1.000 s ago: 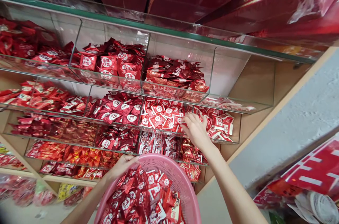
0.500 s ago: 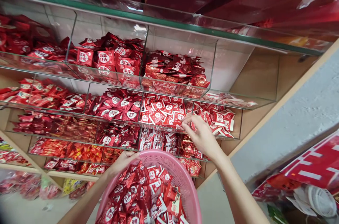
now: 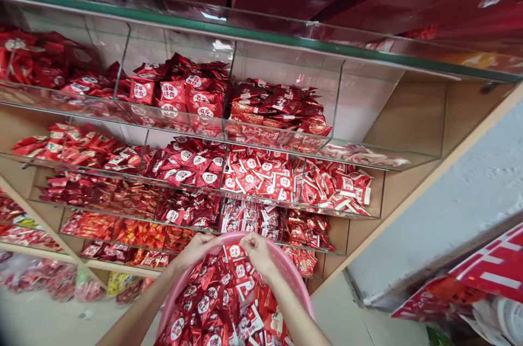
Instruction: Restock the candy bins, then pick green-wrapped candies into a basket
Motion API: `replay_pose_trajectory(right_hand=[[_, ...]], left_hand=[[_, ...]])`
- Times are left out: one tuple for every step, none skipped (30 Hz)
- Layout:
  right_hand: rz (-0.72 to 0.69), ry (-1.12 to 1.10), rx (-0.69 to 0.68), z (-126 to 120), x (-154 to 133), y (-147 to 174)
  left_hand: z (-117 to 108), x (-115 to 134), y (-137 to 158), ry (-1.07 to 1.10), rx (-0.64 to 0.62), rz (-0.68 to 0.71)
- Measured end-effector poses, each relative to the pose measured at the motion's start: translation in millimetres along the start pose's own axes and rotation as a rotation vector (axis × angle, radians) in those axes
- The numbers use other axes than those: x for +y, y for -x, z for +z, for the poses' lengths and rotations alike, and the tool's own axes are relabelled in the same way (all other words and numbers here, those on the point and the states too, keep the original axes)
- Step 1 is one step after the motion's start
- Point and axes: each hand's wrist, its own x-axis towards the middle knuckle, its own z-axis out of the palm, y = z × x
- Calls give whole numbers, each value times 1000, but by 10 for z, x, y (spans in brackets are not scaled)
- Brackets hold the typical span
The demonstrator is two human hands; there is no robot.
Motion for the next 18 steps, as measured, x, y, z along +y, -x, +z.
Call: replay_pose_trajectory(right_hand=[[8,-4,12,35,24,-14],[18,-6,19,66,42,-27],[29,-6,25,92,58,-39],[40,-7,31,114,74,-50],[51,-7,35,131,90,-57],[60,-6,39,144,105,-60],[68,-6,46,154,117,-58],[75,-5,55,161,125,-52],[79,-5,66,167,128,-40],[85,-4,78,173,126,-26],[91,-4,89,180,119,-9],[99,-4,101,188,110,8],[109,-2,112,195,100,22],[116,2,120,200,92,33],[121,9,129,199,88,38],[122,18,138,190,88,39],[119,27,146,171,93,37],[116,38,156,140,104,32]], left_hand=[[-4,-10,-7,-1,-4,12],[-7,-26,-18,0,0,19],[-8,-45,-29,1,7,20],[-9,-63,-40,8,16,15],[-8,-78,-48,19,20,6],[-7,-86,-53,28,21,4],[-5,-88,-55,31,17,9],[-3,-84,-54,32,11,18],[-1,-75,-50,34,5,25],[0,-63,-45,37,-4,29],[1,-51,-40,41,-11,32],[2,-40,-36,46,-18,34],[3,-31,-33,48,-23,36],[5,-25,-30,46,-22,38],[8,-21,-27,40,-18,38],[11,-18,-24,34,-11,37],[15,-14,-19,26,-4,32],[19,-9,-13,18,0,27]])
